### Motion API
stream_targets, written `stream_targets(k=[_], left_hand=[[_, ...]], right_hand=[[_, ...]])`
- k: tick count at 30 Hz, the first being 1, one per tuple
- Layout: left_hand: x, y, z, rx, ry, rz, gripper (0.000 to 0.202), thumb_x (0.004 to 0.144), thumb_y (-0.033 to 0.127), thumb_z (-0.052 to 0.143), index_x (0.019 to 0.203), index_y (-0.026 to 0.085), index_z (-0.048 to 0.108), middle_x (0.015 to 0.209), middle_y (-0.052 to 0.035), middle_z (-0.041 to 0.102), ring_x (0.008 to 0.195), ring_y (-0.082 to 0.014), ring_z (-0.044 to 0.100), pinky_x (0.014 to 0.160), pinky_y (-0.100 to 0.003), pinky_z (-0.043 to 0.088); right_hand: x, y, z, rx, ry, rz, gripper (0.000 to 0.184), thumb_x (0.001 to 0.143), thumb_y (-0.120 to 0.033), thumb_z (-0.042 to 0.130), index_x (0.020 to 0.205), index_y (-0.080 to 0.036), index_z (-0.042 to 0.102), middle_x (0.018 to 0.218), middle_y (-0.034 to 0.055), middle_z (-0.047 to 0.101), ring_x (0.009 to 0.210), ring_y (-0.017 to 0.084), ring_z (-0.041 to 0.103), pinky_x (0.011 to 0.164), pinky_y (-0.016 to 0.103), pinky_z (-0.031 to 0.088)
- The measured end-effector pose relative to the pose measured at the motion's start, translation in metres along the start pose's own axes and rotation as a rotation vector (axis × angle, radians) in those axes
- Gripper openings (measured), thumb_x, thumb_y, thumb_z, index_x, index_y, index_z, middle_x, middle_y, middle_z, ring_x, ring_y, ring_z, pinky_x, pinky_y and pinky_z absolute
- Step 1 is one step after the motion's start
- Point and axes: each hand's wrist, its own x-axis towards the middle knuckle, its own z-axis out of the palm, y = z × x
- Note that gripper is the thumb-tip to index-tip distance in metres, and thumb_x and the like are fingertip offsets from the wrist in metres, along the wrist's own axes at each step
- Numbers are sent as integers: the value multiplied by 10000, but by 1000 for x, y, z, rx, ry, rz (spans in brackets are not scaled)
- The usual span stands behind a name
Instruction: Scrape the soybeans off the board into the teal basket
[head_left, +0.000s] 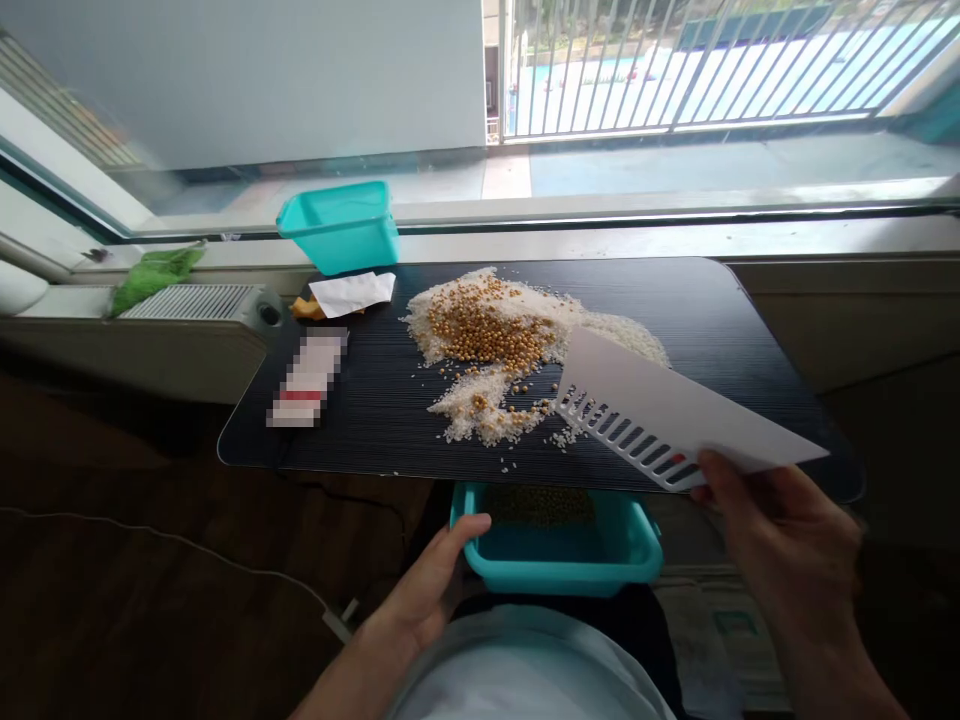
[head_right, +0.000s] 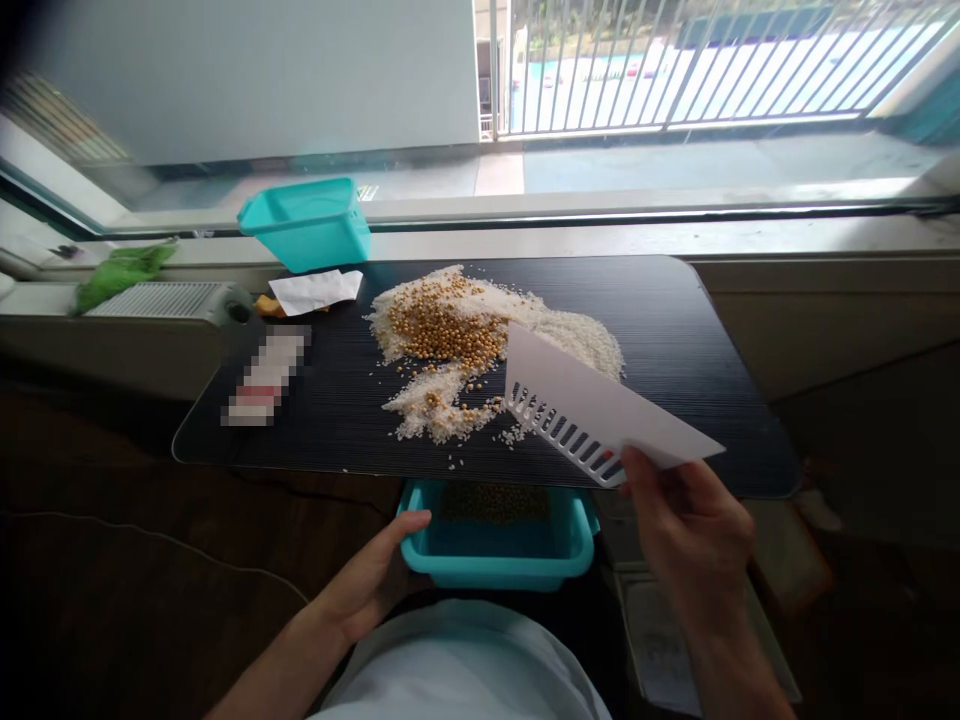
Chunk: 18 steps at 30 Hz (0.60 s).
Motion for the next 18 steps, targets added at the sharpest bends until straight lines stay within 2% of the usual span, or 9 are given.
stream_targets(k=[4,7,10,18], left_hand=[[2,-2,7,-6,-7,-35,397,780,375,668,1108,161,598,1122,-114,716,1066,-289,653,893,-392,537],[2,-2,9,8,-10,-35,401,783,380,668,1112,161,596,1135,-118,712,1070,-291,652,897,-395,536],[4,-4,10,11,-19,-43,419,781,392,672,1118,157,589,1123,-125,714,1077,-299,648,897,-402,535],[4,-2,11,5,-8,-58,453,767,375,681,1148,150,584,1166,-134,696,1120,-307,624,898,-395,531]], right_hand=[[10,-8,4,-7,12,-34,298,687,-458,757,864,-220,734,655,-8,709,553,167,627,581,307,516],[19,-11,7,-35,-2,-64,252,692,-445,735,807,-221,719,609,-2,684,540,183,625,562,320,509],[25,-11,11,-43,-27,-95,252,707,-444,719,830,-224,722,595,4,681,554,199,641,566,324,517],[13,-19,23,19,-112,-115,207,745,-379,717,906,-252,745,733,-1,747,628,199,682,637,327,561]])
